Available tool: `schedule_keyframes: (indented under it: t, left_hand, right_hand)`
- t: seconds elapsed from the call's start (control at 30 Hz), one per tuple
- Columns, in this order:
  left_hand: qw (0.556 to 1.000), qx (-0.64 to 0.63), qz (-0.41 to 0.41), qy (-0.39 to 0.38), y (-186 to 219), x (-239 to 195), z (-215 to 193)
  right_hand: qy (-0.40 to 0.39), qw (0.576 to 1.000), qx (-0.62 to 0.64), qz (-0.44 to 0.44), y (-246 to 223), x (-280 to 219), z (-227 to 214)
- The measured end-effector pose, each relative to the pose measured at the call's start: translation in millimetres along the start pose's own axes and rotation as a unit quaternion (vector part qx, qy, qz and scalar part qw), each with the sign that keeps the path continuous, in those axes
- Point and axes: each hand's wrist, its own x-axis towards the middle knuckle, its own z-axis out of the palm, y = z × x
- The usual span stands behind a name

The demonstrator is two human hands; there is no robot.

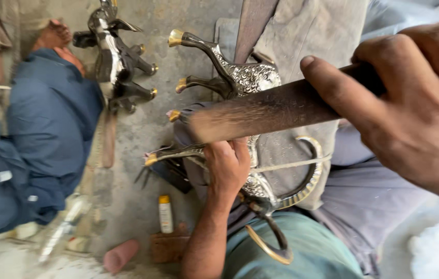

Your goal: The person uses a hammer and chisel to engrave a decorative pattern on a silver-colored metal animal figurine. The person holds the chisel with one hand and strikes it with a hammer in the other, working on the figurine's body.

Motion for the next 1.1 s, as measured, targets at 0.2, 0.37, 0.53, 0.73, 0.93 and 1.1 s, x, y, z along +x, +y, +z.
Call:
schedule_keyframes:
  t: [0.2, 0.37, 0.53, 0.73, 0.93, 1.1]
  left_hand:
    - [0.999, -0.045, 0.008, 0.005, -3, 0, 1]
    - [0.995, -0.101, -0.005, 0.015, 2, 3, 1]
    - [0.997, -0.082, -0.005, 0.013, 6, 6, -1]
    - [0.997, -0.079, 0.017, -0.002, 0, 2, 1]
    - [0.997, -0.072, 0.011, -0.015, -7, -1, 6]
    - [0.995, -0.073, 0.059, 0.031, -10, -3, 8]
  right_hand:
    - [-0.052, 0.998, 0.016, -0.007, -6, 10, -12]
    - [-0.088, 0.987, 0.106, 0.079, -11, -4, -2]
    - [-0.066, 0.990, 0.101, 0.076, -9, -9, 0]
    - [-0.077, 0.991, 0.088, 0.068, -15, -7, -4]
    - [-0.124, 0.991, 0.025, 0.032, -23, 1, -4]
    - [-0.134, 0.991, -0.015, 0.015, -32, 7, -9]
